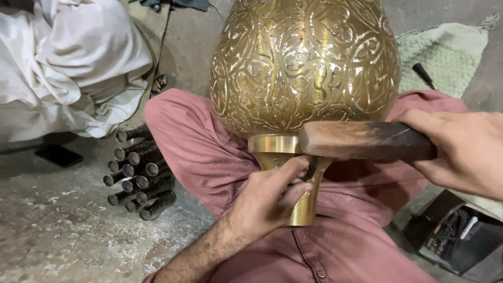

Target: The person sits cross-legged on the floor with a large engraved brass vase on their lap, holding a chisel against the vase's neck and striking it with a wooden mallet to carve decorative patterns, repositioning the chisel around the surface as they work.

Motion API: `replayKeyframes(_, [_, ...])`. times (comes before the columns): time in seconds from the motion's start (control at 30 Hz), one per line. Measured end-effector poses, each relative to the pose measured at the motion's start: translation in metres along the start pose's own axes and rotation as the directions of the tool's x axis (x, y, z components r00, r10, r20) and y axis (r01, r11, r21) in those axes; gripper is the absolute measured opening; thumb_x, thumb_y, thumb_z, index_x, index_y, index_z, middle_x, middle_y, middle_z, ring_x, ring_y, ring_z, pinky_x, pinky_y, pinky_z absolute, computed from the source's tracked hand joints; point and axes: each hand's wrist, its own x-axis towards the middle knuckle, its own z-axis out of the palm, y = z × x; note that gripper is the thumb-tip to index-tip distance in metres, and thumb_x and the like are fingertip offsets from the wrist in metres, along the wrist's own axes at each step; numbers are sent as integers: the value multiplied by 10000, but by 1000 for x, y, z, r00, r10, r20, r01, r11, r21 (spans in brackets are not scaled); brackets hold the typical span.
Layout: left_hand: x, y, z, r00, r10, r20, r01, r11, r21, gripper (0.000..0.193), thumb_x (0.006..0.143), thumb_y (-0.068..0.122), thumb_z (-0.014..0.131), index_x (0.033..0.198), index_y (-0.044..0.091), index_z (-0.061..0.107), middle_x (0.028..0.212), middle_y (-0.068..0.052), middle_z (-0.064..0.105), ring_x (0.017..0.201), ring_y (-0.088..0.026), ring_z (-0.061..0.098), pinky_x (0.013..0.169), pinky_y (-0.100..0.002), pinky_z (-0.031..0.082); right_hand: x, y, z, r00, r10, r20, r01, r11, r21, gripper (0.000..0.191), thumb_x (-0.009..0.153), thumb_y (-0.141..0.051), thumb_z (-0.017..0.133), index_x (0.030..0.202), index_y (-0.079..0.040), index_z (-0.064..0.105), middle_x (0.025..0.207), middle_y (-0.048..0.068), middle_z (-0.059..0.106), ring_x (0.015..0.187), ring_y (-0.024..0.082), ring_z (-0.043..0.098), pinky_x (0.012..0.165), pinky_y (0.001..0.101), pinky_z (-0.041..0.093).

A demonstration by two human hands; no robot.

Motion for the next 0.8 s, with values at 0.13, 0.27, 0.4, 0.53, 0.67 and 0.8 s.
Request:
replayKeyframes(0.13, [0,0,-1,1000,22,13,-22,1000,8,347,1013,157,691,1307,24,565,1041,-172,735,936,-355,763,745,-410,609,-3,1,4,998,34,-44,-34,999,-3,421,756,-222,844,1152,-250,706,713,7,703,695,178,738,653,359,572])
replayKeyframes(0.27, [0,-1,-1,999,42,2,-42,999,-4,383,985,151,710,1316,17,570,1039,-167,738,942,-369,760,734,-412,616,-7,8,2,933,-239,-270,343,821,456,463,724,-195,726,1180,-239,656,841,-48,738,733,104,724,661,278,566])
replayKeyframes(0.4, [2,-6,-1,992,125,12,-126,992,22,386,1003,149,705,1324,13,539,1078,-176,735,949,-354,763,760,-403,632,-6,10,4,999,29,-27,-26,995,98,488,745,-196,829,1209,-260,690,758,-15,730,694,147,753,662,321,578])
replayKeyframes(0.53, [2,-9,-3,993,78,83,-79,997,8,331,1035,155,696,1289,23,529,979,-165,723,872,-328,770,717,-399,627,-13,7,7,994,-3,-113,21,988,155,471,730,-207,859,1168,-236,688,779,10,724,698,185,743,664,350,574])
replayKeyframes(0.67, [4,-6,-6,983,178,40,-177,984,-15,405,1024,135,671,1373,20,502,999,-182,718,869,-360,748,695,-418,606,-17,9,16,989,-14,-146,72,915,397,439,700,-221,846,1111,-230,692,794,-11,735,681,154,707,597,344,581])
replayKeyframes(0.8, [6,-1,-8,989,111,97,-107,993,-42,344,1039,154,666,1342,62,534,929,-160,704,840,-353,744,679,-432,587,-11,21,26,994,107,-36,-104,991,81,534,707,-199,857,1214,-248,696,779,26,744,740,244,759,646,390,575])
